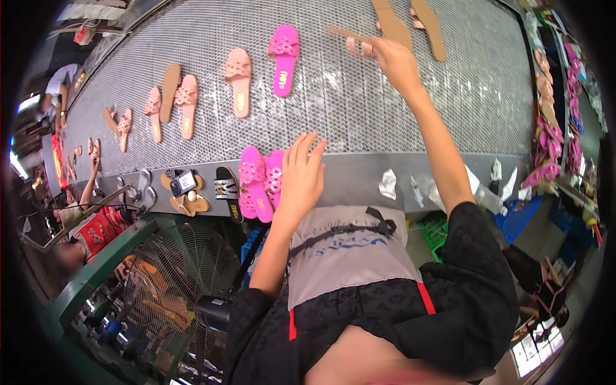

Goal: Inspecting and assembling sandals on a conveyor belt in a factory.

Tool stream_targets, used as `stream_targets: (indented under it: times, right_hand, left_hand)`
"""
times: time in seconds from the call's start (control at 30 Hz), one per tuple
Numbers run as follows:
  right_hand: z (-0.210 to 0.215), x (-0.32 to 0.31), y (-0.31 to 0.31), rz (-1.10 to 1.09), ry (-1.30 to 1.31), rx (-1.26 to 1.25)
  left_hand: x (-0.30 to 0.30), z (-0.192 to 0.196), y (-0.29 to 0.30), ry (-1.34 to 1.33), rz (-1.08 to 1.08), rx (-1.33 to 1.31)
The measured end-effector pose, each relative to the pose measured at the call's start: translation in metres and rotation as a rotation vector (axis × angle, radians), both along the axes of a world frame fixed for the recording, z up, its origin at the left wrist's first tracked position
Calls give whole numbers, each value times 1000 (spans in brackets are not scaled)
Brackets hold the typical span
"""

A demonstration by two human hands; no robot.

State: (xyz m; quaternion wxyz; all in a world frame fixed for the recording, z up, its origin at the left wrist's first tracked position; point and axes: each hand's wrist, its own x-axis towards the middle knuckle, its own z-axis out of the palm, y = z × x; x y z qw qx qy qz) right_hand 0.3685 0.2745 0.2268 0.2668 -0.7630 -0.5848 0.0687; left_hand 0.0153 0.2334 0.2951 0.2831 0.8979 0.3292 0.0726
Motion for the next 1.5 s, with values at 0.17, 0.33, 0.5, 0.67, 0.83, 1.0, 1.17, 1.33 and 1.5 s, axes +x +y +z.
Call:
stream_targets:
  times: [0.17,0.33,0.5,0.67,0.83,1.0,1.17,1.33,1.5]
  right_hand:
    - [-125,53,27,-132,-379,-348]
    - [-70,-54,-5,-126,-99,-289]
    - [-49,-119,-133,-22,562,-379]
    - [-24,-164,-127,-251,1136,-259]
    - [10,-185,-110,-398,1401,28]
    - [134,-179,-175,-24,851,-162]
    - [217,-211,-215,49,624,-126]
    - [252,-222,-232,427,48,-117]
    - [241,-258,-243,367,20,107]
  left_hand:
    - [37,-74,69,-39,-16,-105]
    - [47,-198,178,18,293,297]
    - [76,-225,185,243,335,85]
    - [67,-157,87,-249,351,-632]
    - [13,-40,-32,-359,-21,-485]
    - [-51,96,-19,-225,-27,-328]
    - [-83,146,-27,-484,-199,31]
    - [-92,157,-38,-534,-288,222]
    - [-98,140,-48,-590,-401,-29]
